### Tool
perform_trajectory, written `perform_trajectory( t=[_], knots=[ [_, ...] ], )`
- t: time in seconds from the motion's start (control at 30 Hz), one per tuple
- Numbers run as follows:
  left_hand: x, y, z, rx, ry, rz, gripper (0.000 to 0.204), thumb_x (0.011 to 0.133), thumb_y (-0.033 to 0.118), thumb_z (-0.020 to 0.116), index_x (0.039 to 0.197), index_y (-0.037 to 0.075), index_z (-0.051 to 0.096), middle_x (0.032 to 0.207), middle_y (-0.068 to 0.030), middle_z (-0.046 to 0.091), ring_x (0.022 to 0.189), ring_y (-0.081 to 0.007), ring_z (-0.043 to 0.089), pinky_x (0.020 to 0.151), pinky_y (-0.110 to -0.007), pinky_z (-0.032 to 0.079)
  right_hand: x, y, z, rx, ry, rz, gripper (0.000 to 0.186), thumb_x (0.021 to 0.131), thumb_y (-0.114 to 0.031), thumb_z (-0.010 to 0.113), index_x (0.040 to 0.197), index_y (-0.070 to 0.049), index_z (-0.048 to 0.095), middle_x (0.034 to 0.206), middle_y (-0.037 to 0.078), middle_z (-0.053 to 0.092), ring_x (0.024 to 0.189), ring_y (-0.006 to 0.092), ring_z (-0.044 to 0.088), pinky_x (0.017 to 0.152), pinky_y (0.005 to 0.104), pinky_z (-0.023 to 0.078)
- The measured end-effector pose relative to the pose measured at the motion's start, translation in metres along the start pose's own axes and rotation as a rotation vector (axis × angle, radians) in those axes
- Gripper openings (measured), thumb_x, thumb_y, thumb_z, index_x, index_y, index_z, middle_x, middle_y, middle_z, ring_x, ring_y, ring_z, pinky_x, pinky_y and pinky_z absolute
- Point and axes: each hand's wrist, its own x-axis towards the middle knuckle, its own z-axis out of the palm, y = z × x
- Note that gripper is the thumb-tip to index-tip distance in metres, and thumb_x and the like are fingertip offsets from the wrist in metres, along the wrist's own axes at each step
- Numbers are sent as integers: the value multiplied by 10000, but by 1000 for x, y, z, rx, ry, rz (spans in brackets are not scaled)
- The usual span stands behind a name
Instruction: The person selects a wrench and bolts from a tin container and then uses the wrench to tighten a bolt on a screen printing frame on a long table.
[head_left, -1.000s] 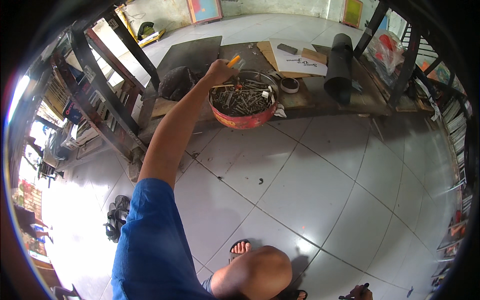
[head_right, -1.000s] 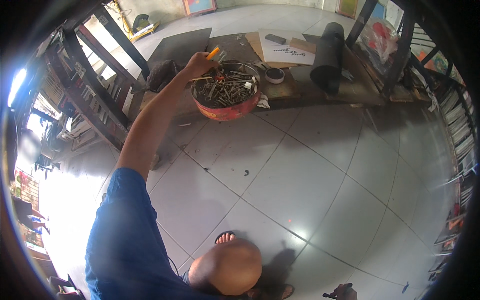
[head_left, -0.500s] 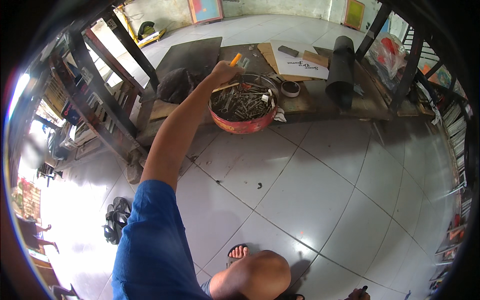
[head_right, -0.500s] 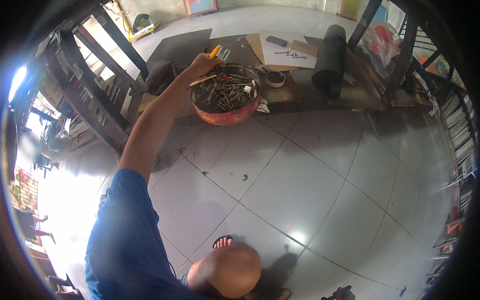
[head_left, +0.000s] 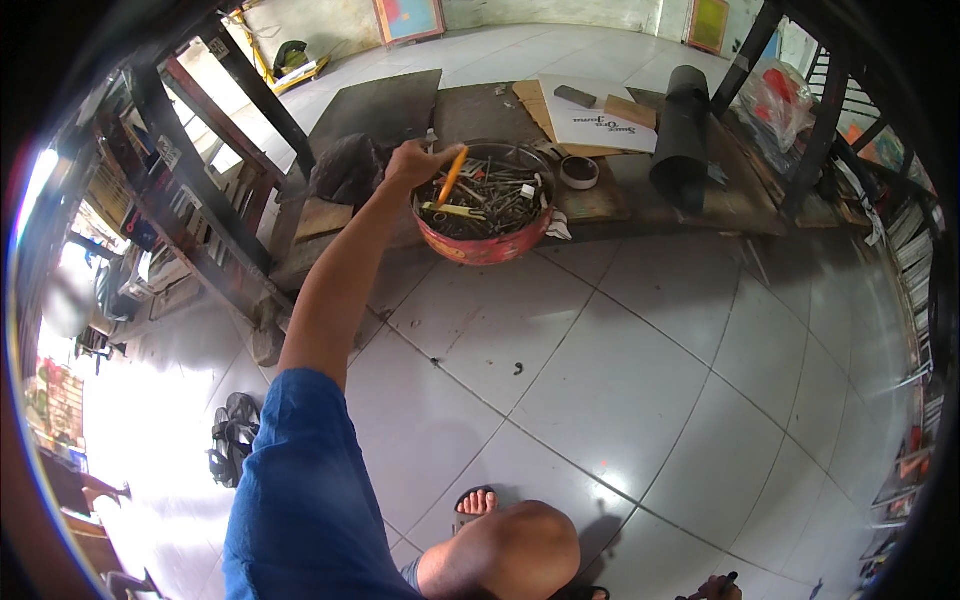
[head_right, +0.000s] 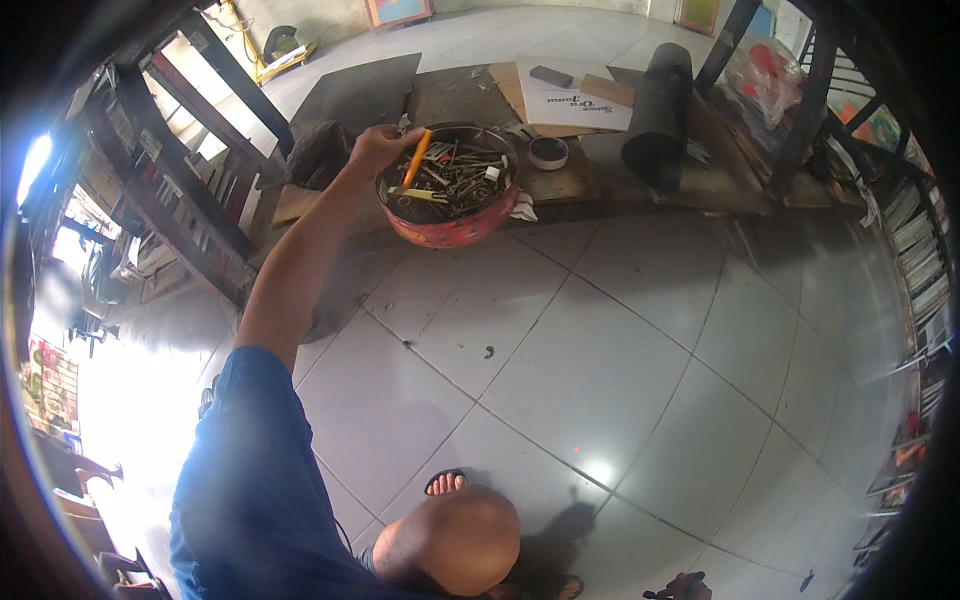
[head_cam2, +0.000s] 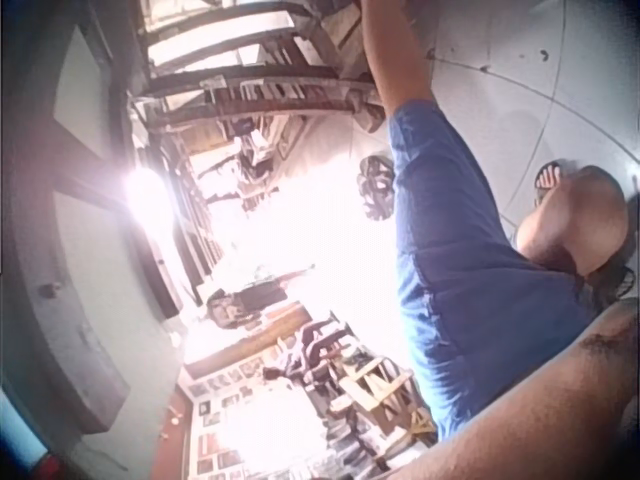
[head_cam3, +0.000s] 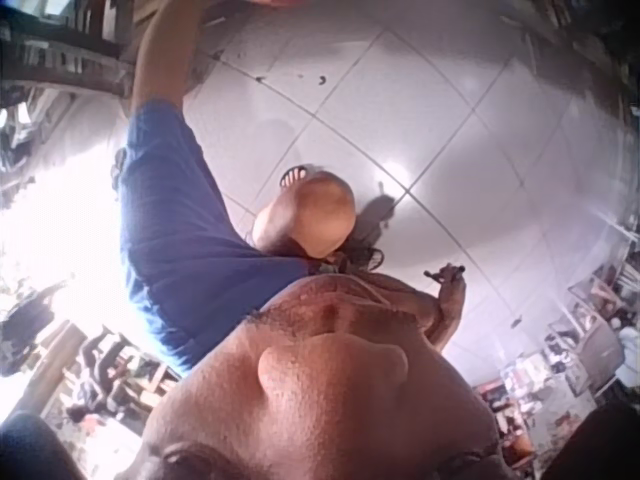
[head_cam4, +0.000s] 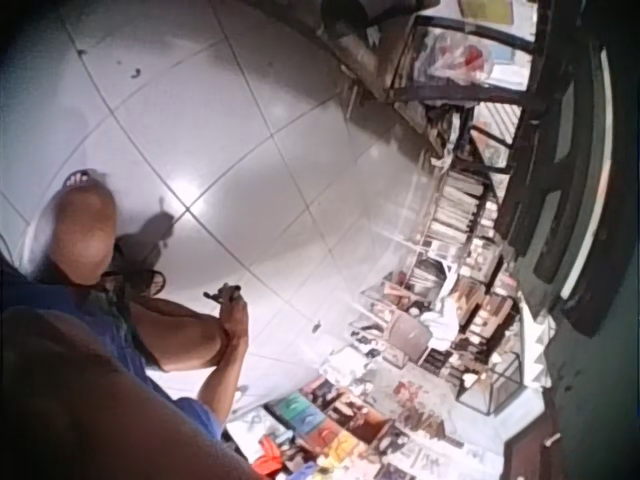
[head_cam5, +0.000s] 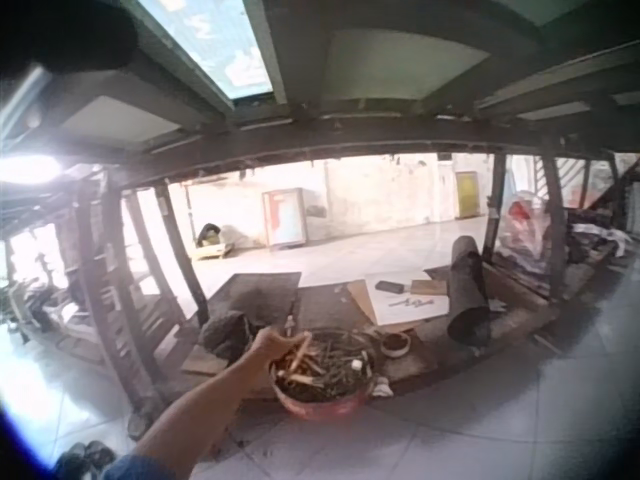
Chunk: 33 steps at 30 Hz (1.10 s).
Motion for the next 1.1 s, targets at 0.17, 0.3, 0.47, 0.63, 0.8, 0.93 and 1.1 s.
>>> perform_trajectory(
  t=[0.17, 0.3, 0.47, 0.63, 0.8, 0.93, 1.1],
  knots=[
    [-72, 17, 9, 120, 189, -198, 1052, 751, 540, 791, 1518, 55, 258, 1434, -227, 368, 1382, -414, 316, 1113, -480, 362, 4, -21, -12, -221, -44, -117, 415, 1047, -357, 507, 1008, 32, 644, 867, 197, 726, 879, 309, 707, 741, 399, 528],
    [-126, 18, 32, -290, -9, -702, 1093, 742, 440, 822, 1516, 62, 149, 1464, -237, 275, 1351, -396, 349, 1087, -512, 383, 50, -75, -10, -518, 100, -488, 307, 938, -269, 642, 834, 20, 633, 615, 203, 604, 641, 398, 652, 602, 444, 485],
    [-128, 37, 73, -905, 153, -978, 966, 766, 313, 806, 1449, 39, 181, 1376, -234, 361, 1125, -374, 567, 866, -522, 549, 147, -184, 24, -42, -28, -563, 419, 961, -318, 601, 664, -37, 507, 543, 50, 478, 492, 151, 429, 477, 358, 351],
    [-150, 11, 80, -1500, -42, -933, 386, 778, 107, 604, 1122, -16, 481, 914, -149, 550, 714, -280, 602, 728, -549, 566, 237, -338, 110, 729, -361, -370, 556, 915, -621, 594, 734, -98, 546, 599, 1, 513, 399, 63, 314, 411, 241, 244],
    [-241, 52, 55, -1405, -25, -919, 314, 782, 106, 546, 1073, -5, 513, 767, -106, 537, 645, -247, 559, 741, -508, 565, 256, -421, 159, 792, -513, -424, 974, 801, -682, 700, 1402, 24, 402, 1088, 170, 652, 403, 40, 315, 418, 205, 268],
    [-351, 55, 0, -1342, -42, -909, 296, 816, 88, 506, 1106, 29, 512, 858, -78, 527, 742, -220, 564, 776, -480, 557, 232, -415, 184, 601, -636, -467, 699, 848, -566, 699, 1265, -25, 549, 970, 139, 684, 417, 35, 337, 420, 190, 288],
    [-504, 45, -44, -1194, -35, -1033, 276, 870, 54, 468, 1141, 57, 521, 965, -60, 534, 871, -209, 579, 821, -439, 552, 186, -297, 239, 286, -824, -352, 266, 899, -309, 610, 960, -53, 648, 865, 168, 709, 430, 44, 361, 413, 212, 293]
  ],
)
